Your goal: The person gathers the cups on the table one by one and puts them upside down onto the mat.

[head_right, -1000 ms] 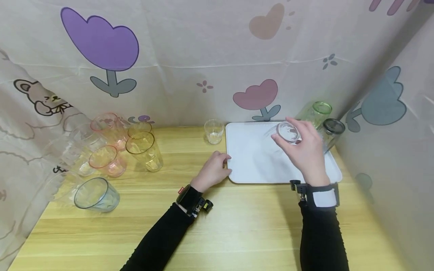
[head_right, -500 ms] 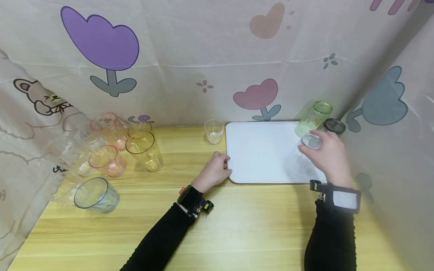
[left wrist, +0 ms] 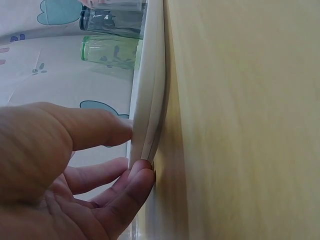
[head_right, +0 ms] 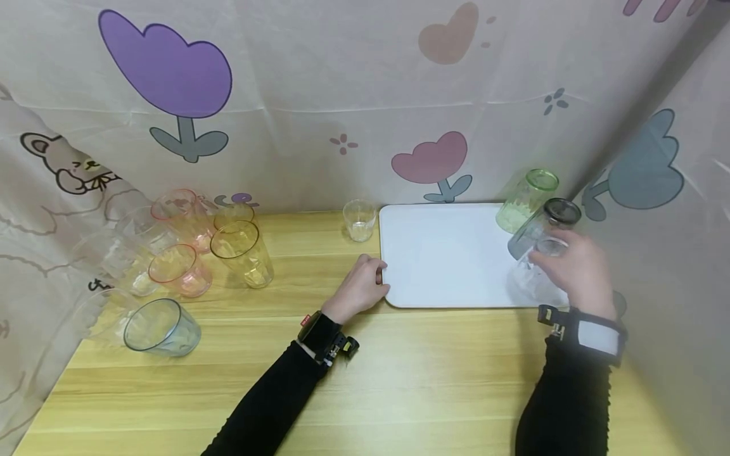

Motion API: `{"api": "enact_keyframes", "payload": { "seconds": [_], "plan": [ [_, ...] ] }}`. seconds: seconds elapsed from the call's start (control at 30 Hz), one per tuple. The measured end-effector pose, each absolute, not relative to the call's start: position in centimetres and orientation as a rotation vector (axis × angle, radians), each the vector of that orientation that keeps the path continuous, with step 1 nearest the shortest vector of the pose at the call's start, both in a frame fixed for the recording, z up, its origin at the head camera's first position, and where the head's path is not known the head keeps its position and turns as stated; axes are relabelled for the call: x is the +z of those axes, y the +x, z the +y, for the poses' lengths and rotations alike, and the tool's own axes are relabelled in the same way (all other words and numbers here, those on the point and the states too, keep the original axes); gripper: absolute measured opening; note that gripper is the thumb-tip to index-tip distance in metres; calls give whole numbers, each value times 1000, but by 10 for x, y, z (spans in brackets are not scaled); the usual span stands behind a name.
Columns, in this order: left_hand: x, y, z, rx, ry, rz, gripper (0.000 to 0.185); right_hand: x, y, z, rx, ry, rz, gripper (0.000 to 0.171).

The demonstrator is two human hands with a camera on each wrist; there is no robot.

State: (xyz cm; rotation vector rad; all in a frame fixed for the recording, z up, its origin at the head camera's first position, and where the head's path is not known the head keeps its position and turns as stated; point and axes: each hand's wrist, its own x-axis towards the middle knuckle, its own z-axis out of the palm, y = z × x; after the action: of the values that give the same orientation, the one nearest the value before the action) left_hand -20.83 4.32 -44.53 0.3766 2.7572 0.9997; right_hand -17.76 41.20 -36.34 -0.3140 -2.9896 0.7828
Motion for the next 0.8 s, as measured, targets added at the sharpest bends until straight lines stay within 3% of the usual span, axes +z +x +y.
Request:
{"api": "enact_keyframes", "payload": {
  "seconds": [0.8],
  "plan": [
    [-446,-209,43,1007,366,2749,48,-373,-177,431,792,-459,-3041,75]
  ]
}}
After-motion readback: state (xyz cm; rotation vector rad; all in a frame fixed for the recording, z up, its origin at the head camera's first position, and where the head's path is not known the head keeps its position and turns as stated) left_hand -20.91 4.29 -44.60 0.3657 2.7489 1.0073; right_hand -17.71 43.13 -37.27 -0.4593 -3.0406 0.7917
